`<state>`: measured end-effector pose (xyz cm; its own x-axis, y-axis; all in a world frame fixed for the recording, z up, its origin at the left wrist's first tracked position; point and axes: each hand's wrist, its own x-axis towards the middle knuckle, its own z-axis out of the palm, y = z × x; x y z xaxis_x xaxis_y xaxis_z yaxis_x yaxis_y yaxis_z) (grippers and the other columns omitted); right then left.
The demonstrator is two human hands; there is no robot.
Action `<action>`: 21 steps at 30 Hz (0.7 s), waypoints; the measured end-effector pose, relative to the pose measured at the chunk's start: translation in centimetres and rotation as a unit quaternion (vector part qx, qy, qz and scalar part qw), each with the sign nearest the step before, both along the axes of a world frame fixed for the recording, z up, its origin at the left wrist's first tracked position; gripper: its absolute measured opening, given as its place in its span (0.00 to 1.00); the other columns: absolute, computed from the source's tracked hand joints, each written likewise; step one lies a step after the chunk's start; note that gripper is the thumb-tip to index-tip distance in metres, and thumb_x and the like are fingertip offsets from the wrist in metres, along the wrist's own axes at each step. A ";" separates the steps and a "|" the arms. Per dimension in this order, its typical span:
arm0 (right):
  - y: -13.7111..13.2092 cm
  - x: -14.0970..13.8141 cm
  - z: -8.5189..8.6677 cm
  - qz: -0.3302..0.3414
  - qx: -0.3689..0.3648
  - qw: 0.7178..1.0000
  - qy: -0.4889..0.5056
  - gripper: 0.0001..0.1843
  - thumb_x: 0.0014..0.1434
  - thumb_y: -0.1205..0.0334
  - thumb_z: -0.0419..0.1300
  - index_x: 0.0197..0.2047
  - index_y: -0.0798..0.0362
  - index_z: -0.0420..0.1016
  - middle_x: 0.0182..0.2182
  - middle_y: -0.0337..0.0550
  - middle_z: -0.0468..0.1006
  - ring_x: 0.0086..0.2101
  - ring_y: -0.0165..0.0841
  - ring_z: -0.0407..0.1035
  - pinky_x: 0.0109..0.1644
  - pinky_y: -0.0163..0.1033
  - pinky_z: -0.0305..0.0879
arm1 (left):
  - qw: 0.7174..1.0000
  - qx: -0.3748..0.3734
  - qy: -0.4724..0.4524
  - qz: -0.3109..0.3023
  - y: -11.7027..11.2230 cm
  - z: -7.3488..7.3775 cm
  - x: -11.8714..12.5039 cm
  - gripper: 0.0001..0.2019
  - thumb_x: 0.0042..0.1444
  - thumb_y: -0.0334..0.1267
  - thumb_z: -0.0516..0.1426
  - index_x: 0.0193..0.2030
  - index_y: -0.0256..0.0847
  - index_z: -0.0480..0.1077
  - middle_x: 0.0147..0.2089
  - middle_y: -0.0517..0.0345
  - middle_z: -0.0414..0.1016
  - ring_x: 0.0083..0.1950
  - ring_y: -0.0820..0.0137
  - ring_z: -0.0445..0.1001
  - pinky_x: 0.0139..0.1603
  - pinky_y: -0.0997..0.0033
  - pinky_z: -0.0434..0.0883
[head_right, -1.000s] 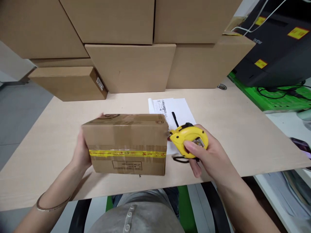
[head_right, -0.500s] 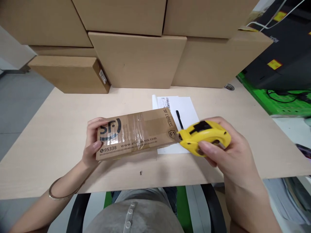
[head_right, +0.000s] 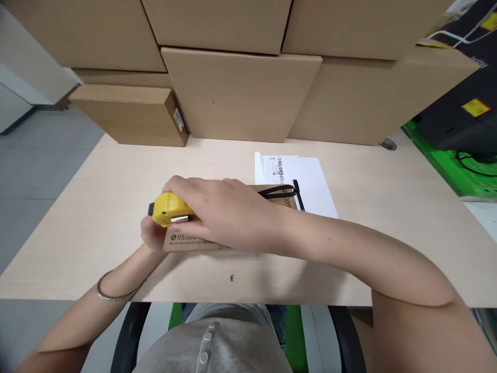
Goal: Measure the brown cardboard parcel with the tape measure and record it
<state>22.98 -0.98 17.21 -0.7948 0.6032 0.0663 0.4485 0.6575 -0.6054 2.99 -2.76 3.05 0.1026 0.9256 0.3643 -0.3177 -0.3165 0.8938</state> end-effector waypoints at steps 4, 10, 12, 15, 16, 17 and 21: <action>-0.8 3.3 -0.4 -0.074 0.003 0.997 -0.002 0.17 0.66 0.52 0.66 0.57 0.44 0.76 0.47 0.40 0.86 0.40 0.37 0.80 0.39 0.38 0.69 | 0.998 0.013 0.008 -0.054 0.4 -0.8 -0.9 0.14 0.61 0.55 0.62 0.47 0.52 0.76 0.54 0.56 0.78 0.58 0.55 0.75 0.60 0.51 0.73; -3.0 13.8 -1.2 -0.250 0.033 0.968 0.000 0.15 0.60 0.51 0.72 0.49 0.43 0.82 0.40 0.41 0.85 0.34 0.38 0.77 0.36 0.41 0.74 | 0.997 0.007 0.020 -0.072 0.5 -0.6 -1.1 0.12 0.61 0.54 0.63 0.47 0.53 0.76 0.56 0.54 0.75 0.56 0.56 0.74 0.56 0.49 0.75; -3.7 16.6 -1.8 -0.308 0.024 0.951 0.020 0.16 0.58 0.53 0.73 0.48 0.44 0.82 0.41 0.43 0.85 0.34 0.38 0.77 0.33 0.41 0.74 | 0.997 0.006 0.013 -0.078 0.6 -0.5 -1.0 0.13 0.61 0.53 0.63 0.47 0.52 0.76 0.56 0.54 0.75 0.55 0.56 0.75 0.55 0.49 0.76; -4.3 18.7 -2.7 -0.345 -0.001 0.938 0.043 0.17 0.55 0.55 0.74 0.48 0.44 0.82 0.43 0.46 0.84 0.36 0.40 0.77 0.34 0.41 0.76 | 0.996 0.010 0.003 -0.083 0.7 -0.5 -1.1 0.12 0.60 0.52 0.64 0.47 0.52 0.77 0.56 0.55 0.76 0.55 0.57 0.76 0.54 0.53 0.76; -4.3 18.9 -3.0 -0.346 -0.006 0.937 0.046 0.17 0.55 0.55 0.75 0.48 0.44 0.82 0.43 0.46 0.84 0.37 0.41 0.78 0.35 0.42 0.77 | 0.996 0.011 0.001 -0.083 0.7 -0.6 -1.1 0.12 0.60 0.51 0.64 0.47 0.52 0.77 0.56 0.55 0.76 0.55 0.58 0.76 0.54 0.54 0.76; -4.3 19.0 -3.2 -0.346 -0.009 0.937 0.048 0.18 0.55 0.55 0.75 0.48 0.44 0.82 0.43 0.47 0.84 0.37 0.41 0.78 0.36 0.42 0.77 | 0.997 0.014 0.000 -0.082 0.8 -0.6 -1.1 0.12 0.60 0.51 0.64 0.48 0.52 0.78 0.56 0.55 0.77 0.55 0.58 0.75 0.53 0.55 0.76; -4.1 18.5 -3.5 -0.350 -0.020 0.936 0.041 0.16 0.56 0.53 0.74 0.47 0.45 0.82 0.43 0.46 0.84 0.38 0.41 0.78 0.38 0.44 0.77 | 0.997 0.017 0.009 -0.078 0.9 -0.7 -1.3 0.12 0.60 0.52 0.65 0.47 0.53 0.78 0.56 0.55 0.77 0.54 0.58 0.75 0.52 0.54 0.75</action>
